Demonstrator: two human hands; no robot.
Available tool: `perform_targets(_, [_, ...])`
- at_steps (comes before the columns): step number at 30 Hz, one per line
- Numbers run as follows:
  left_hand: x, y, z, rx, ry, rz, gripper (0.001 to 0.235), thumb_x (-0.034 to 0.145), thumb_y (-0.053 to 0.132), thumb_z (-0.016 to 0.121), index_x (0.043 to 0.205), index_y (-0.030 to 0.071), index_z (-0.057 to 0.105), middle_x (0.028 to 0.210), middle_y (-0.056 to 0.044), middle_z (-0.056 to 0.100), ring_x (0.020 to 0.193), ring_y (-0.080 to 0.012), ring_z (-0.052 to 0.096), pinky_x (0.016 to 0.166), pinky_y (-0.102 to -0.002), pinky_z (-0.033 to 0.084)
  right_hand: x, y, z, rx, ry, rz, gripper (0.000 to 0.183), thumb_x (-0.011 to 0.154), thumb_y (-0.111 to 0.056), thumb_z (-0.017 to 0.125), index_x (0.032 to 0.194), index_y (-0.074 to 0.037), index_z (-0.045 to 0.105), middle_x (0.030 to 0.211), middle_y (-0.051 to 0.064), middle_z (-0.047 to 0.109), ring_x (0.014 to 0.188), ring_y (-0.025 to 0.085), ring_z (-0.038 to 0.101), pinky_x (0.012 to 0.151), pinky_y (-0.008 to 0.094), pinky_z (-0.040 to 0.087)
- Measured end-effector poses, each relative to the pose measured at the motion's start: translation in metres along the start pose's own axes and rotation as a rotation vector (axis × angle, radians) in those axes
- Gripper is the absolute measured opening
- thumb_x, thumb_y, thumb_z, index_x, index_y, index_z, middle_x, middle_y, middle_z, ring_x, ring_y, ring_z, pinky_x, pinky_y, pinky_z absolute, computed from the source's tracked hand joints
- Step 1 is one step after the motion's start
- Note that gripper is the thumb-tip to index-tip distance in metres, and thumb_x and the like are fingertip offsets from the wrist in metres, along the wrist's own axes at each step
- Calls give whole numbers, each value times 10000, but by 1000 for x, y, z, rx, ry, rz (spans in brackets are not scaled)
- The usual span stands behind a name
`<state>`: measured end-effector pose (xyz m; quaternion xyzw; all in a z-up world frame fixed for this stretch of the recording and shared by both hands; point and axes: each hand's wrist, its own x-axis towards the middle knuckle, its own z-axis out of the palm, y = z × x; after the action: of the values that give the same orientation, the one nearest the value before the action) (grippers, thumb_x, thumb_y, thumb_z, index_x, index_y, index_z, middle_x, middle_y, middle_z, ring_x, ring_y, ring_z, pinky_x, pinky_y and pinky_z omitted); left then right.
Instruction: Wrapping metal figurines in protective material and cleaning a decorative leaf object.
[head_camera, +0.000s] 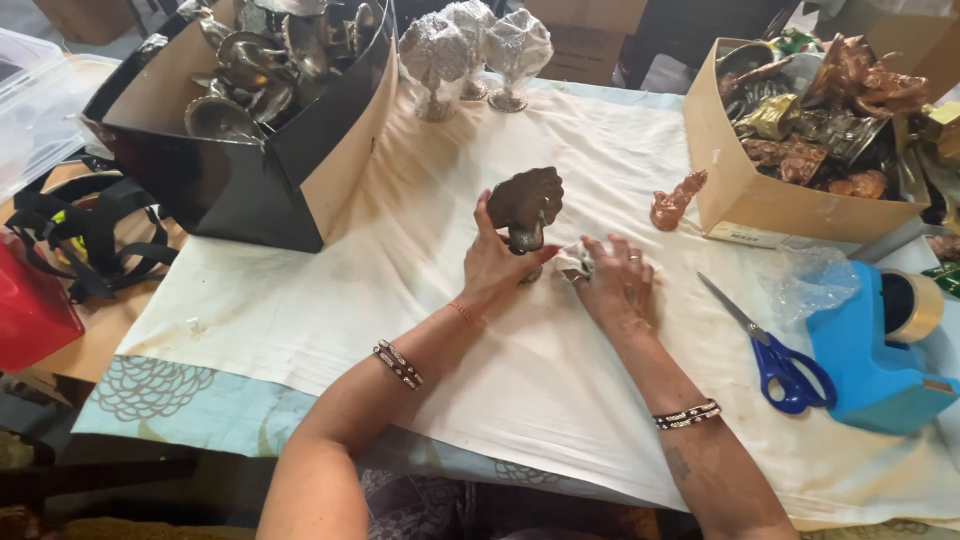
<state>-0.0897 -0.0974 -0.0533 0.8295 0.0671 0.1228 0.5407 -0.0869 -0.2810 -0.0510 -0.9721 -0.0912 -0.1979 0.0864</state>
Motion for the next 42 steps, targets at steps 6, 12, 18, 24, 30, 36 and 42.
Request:
perform_targets(6, [5, -21, 0, -246, -92, 175, 1077, 677, 364, 893, 1476, 90, 226, 1269, -155, 646, 959, -243, 739, 807, -374, 606, -1, 34, 41, 119, 100, 13, 458, 851, -206, 802, 1297, -205, 700, 1246, 98, 690, 1132, 303, 671, 949, 428, 548])
perform_targets(12, [21, -47, 16, -484, -214, 129, 951, 797, 377, 871, 1451, 70, 252, 1298, -141, 624, 1093, -198, 695, 879, -361, 608, 8, 15, 28, 541, 175, 223, 434, 817, -181, 801, 1193, -72, 615, 1122, 139, 717, 1011, 323, 694, 850, 448, 538])
perform_targets(18, [13, -42, 20, -475, -283, 140, 946, 764, 372, 903, 1393, 35, 283, 1272, -143, 609, 1161, -206, 622, 908, -335, 586, -12, -8, 53, 418, -62, -178, 222, 847, -122, 760, 1054, -62, 709, 1045, 154, 731, 1000, 341, 696, 881, 448, 545])
perform_targets(24, [8, -31, 19, -314, -210, 96, 861, 736, 361, 893, 1312, 29, 345, 1241, -142, 633, 1157, -204, 639, 926, -334, 583, -3, 6, 37, 334, 46, -336, 341, 697, -6, 682, 1023, -80, 753, 1065, 108, 730, 953, 336, 680, 820, 437, 557])
perform_targets(30, [14, -31, 24, -421, -248, 15, 853, 720, 345, 859, 1307, 20, 333, 1227, -143, 629, 1112, -213, 653, 873, -349, 597, -11, 1, 62, 222, 57, -234, 260, 799, -10, 670, 1033, -98, 742, 1061, 88, 733, 1015, 309, 692, 819, 426, 567])
perform_targets(36, [5, -24, 20, -504, -235, 91, 895, 742, 346, 878, 1366, 37, 315, 1292, -149, 578, 1206, -213, 573, 958, -346, 542, -33, -6, 32, 311, -61, -350, 438, 690, 52, 613, 1044, -142, 780, 1103, 62, 749, 1031, 285, 705, 862, 418, 576])
perform_targets(42, [12, -32, 24, -320, -210, 102, 927, 729, 375, 906, 1371, 23, 336, 1301, -138, 607, 1230, -214, 586, 1040, -337, 482, -23, -9, 37, 147, -32, -273, 376, 760, 32, 624, 1059, -146, 768, 1109, 81, 738, 989, 316, 694, 827, 441, 562])
